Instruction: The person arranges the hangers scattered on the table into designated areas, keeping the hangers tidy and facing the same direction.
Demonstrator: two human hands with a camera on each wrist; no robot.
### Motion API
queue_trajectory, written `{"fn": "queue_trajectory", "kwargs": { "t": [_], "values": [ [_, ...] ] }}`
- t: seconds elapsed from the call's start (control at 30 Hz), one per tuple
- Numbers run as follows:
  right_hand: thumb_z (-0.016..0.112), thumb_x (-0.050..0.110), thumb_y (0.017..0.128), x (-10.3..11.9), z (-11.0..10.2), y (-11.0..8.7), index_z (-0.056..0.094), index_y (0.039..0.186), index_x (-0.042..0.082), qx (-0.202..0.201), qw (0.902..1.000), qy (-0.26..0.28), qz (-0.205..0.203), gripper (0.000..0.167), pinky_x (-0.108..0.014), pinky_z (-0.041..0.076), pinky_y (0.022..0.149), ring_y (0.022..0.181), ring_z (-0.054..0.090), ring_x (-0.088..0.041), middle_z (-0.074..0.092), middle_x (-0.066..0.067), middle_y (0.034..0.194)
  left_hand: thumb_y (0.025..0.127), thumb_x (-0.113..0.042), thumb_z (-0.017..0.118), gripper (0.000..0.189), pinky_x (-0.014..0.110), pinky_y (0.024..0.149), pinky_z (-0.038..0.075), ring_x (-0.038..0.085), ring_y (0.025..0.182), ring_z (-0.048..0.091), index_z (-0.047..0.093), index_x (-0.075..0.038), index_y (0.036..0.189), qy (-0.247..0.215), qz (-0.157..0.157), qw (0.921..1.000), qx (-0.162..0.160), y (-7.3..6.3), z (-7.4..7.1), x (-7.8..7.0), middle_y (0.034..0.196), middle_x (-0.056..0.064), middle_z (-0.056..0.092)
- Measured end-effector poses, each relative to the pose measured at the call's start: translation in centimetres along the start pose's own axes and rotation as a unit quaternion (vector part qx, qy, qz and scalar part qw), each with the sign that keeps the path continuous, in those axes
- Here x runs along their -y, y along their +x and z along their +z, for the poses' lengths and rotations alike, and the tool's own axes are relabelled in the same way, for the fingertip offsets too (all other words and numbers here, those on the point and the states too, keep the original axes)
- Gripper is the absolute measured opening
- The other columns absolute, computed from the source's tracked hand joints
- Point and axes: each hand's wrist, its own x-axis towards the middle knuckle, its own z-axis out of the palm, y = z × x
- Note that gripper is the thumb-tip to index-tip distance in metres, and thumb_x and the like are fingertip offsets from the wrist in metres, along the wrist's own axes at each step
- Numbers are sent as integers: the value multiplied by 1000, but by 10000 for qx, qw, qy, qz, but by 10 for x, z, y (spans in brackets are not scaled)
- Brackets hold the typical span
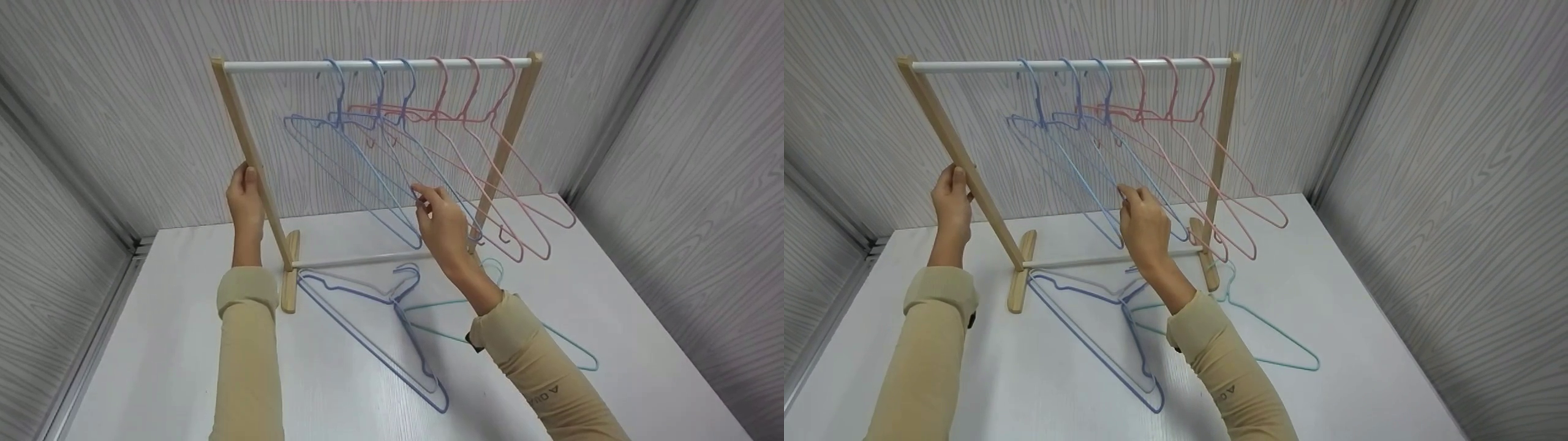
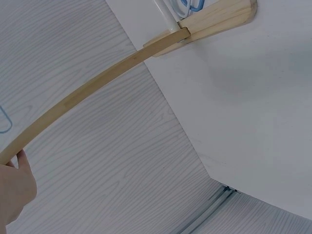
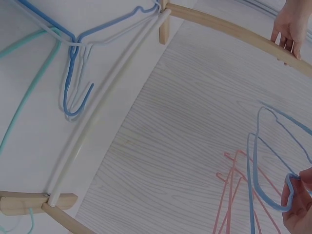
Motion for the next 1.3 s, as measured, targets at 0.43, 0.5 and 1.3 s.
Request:
{"fn": "queue_trajectory", "kwargs": {
  "t": [0.43,0.5,1.3],
  "values": [
    [62,-2,86,6,-2,-1,63,111,3,-44,9999,81,123,26,-31,49,71,88,57,-24,59,-12,97,101,-28,36,48,31,100,34,27,124,39,37,2,137,106,-93,9999,37,0,-2,-4,135,18,43],
    [62,-1,86,8,-3,-2,62,111,3,-121,9998,129,98,26,-31,48,74,92,54,-23,58,-12,100,101,-27,36,47,31,100,34,27,123,40,37,2,137,88,-82,9999,42,0,-2,-4,134,18,43],
    [60,0,87,-19,-70,13,64,109,2,-988,9921,-91,771,22,-37,40,88,106,46,-27,56,-15,109,101,-27,36,48,26,100,32,24,125,38,35,1,139,68,-285,9995,74,1,0,-3,137,16,41]
  ]
}}
